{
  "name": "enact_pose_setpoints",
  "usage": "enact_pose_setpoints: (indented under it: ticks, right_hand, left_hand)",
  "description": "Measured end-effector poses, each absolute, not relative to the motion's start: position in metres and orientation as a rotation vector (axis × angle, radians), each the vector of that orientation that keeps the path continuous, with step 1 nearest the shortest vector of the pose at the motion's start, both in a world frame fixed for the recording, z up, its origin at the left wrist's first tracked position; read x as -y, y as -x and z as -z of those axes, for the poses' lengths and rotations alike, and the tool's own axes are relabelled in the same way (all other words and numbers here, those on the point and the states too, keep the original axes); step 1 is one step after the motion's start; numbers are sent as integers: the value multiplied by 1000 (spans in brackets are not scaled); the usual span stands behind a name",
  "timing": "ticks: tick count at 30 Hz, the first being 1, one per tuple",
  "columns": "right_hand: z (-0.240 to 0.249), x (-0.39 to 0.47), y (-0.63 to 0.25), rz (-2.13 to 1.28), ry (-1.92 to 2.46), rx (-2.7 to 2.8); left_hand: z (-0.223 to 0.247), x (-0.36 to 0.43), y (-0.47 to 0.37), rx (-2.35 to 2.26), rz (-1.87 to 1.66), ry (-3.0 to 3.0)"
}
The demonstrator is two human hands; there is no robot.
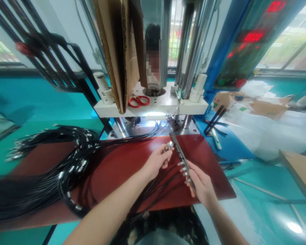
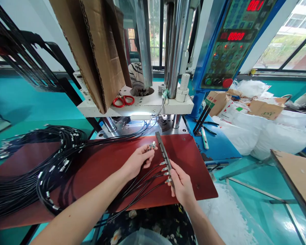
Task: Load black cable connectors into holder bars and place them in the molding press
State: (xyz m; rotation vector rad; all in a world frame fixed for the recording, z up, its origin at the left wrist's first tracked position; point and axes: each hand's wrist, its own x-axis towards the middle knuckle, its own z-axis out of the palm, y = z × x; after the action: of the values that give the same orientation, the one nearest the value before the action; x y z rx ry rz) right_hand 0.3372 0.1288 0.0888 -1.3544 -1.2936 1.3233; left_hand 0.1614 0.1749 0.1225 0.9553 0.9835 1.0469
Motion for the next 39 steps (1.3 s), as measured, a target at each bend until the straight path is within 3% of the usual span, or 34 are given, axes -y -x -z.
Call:
enact_pose_setpoints:
  ticks: [4, 13, 24, 32, 39]
  right_hand:
    - [-90, -128, -338, -1337, 1327, 1209]
    - [-89, -130, -338, -1357, 1348, 1205]
    - [-82, -130, -339, -1240, 1373, 1551]
    - [-89, -131, -337, -1335, 1369, 1283]
    - [-90, -129, -341, -1377, 1356, 1298]
  left_hand:
    - [-125, -182, -147, -845, -1007, -815]
    - [-118, -182, -165, -1145, -794, -954]
    - [-110, -181, -173, -1247, -930, -1002]
    - [-111, -187, -159, -1274, -1090, -1094]
    - [-113, -183, -158, -1287, -884, -1242]
